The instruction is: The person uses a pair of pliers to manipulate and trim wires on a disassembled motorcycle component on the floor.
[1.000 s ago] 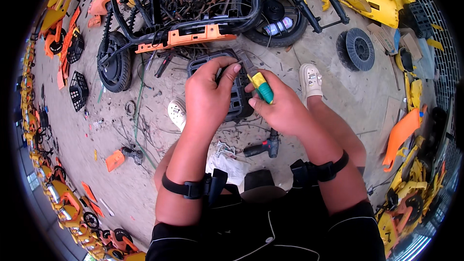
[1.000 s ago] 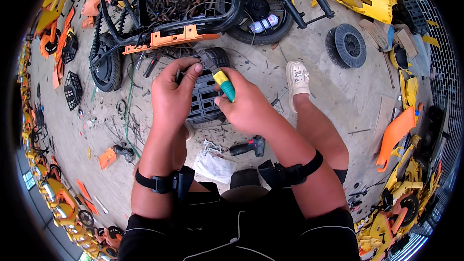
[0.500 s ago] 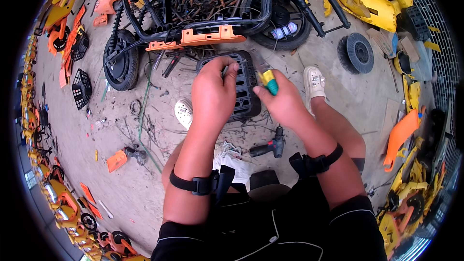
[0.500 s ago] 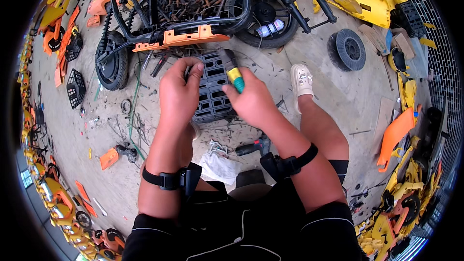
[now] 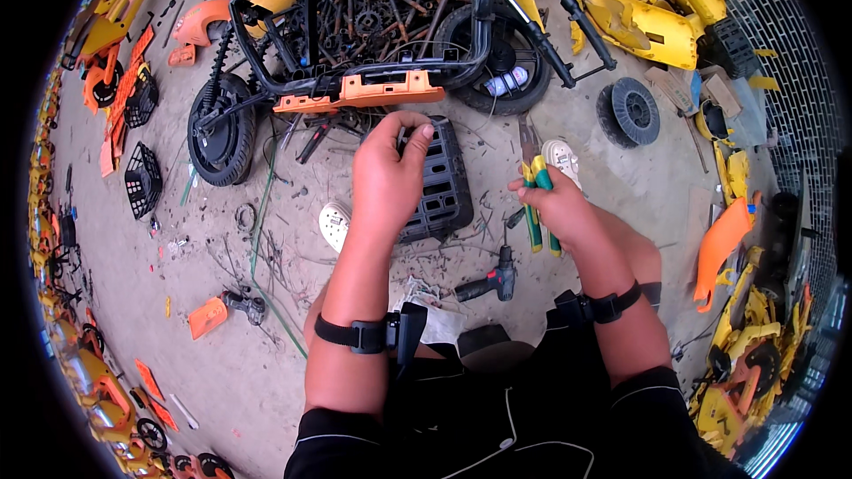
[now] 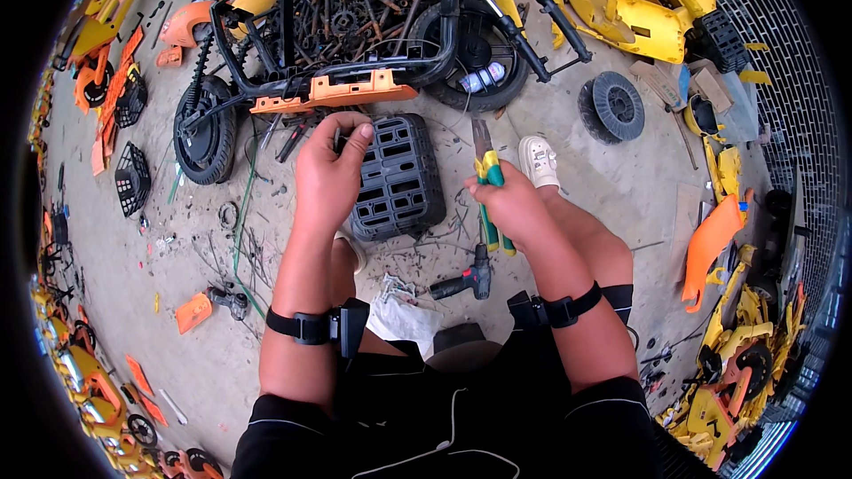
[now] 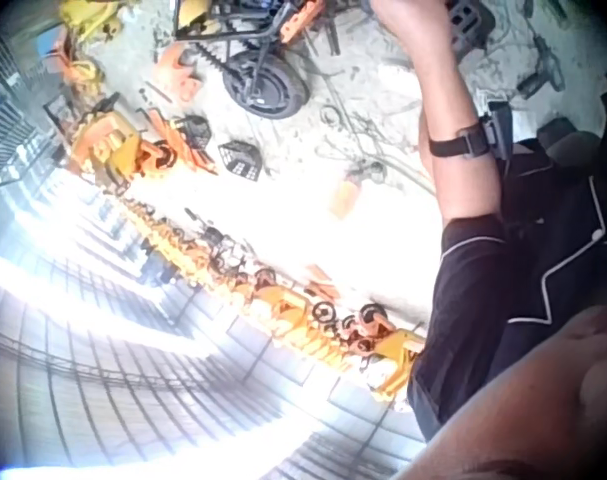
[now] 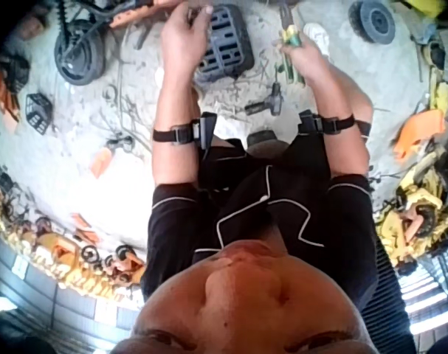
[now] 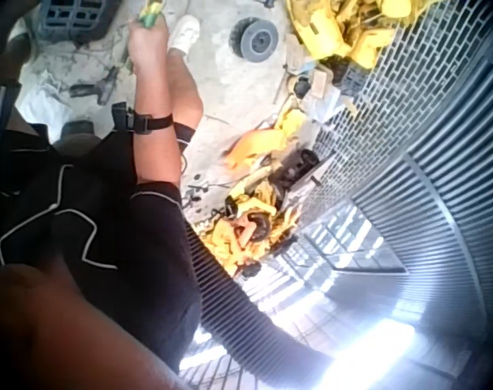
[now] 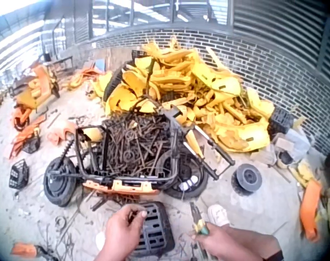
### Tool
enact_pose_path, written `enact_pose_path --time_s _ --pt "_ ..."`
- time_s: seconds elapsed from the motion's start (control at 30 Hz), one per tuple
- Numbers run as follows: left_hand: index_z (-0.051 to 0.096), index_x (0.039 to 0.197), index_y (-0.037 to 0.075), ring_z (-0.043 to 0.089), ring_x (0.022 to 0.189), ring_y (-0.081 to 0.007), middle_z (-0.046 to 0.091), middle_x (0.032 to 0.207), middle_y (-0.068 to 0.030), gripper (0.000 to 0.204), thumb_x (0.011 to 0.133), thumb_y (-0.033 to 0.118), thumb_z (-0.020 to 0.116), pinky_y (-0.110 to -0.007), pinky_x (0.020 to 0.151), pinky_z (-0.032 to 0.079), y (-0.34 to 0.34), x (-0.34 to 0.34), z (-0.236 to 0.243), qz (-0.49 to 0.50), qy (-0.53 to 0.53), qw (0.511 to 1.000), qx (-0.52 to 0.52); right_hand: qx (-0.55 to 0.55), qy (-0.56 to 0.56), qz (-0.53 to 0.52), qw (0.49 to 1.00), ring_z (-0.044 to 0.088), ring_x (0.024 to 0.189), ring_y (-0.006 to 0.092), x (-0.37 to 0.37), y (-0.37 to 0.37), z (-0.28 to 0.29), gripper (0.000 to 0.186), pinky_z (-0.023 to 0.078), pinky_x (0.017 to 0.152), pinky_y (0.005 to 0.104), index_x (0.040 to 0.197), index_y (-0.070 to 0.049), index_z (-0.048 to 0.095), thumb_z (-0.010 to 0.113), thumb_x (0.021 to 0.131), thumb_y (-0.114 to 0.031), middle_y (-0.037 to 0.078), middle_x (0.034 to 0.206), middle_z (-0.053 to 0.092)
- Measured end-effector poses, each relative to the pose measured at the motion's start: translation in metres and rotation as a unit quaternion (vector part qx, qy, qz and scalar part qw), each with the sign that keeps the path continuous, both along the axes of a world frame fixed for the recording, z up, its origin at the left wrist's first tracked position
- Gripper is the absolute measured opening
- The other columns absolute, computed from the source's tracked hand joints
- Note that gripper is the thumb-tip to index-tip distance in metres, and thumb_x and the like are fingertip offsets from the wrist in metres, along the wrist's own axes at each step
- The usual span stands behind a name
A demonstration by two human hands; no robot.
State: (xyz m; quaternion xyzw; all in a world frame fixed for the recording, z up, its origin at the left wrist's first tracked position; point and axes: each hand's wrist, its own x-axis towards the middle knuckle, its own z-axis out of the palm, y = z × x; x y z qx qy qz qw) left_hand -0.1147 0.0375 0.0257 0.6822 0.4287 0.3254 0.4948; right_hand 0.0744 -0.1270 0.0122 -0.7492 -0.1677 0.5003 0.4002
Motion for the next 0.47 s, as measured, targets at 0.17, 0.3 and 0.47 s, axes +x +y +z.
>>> enact_pose_path --time_s 0.17,0.3,0.47 --pt "0.07 0.105 0.003 0.047 0.069 -0.0043 0.059 0.079 0.0042 0.014 0.093 0.009 0.072 -0.023 0.063 0.043 -0.004 -0.01 0.007 -0.049 -0.076 0.991 -0.101 0.041 0.049 -0.007 0.998 0.063 0.101 0.0179 -0.024 -0.028 0.027 0.041 0.054 0.082 0.0321 0.132 0.003 0.052 0.058 0.092 0.001 0.014 0.124 0.067" --pt "0.07 0.106 0.002 0.046 0.069 -0.0035 0.055 0.077 0.0065 0.017 0.091 0.008 0.074 -0.022 0.062 0.041 -0.002 -0.015 0.003 -0.073 -0.115 0.982 -0.135 0.077 0.149 -0.061 0.984 0.064 0.102 0.0216 -0.043 -0.055 0.075 0.042 0.054 0.086 0.0355 0.133 0.004 0.05 0.058 0.092 0.001 0.018 0.127 0.064" --pt "0.069 0.109 0.003 0.062 0.094 -0.0084 0.069 0.101 -0.0008 0.021 0.09 0.007 0.077 -0.025 0.086 0.049 -0.006 -0.005 -0.005 -0.088 -0.121 0.98 -0.131 0.154 0.194 -0.109 0.963 0.063 0.108 0.0268 -0.039 -0.098 0.158 0.043 0.055 0.091 0.0417 0.132 0.003 0.049 0.064 0.091 -0.002 0.02 0.131 0.062"
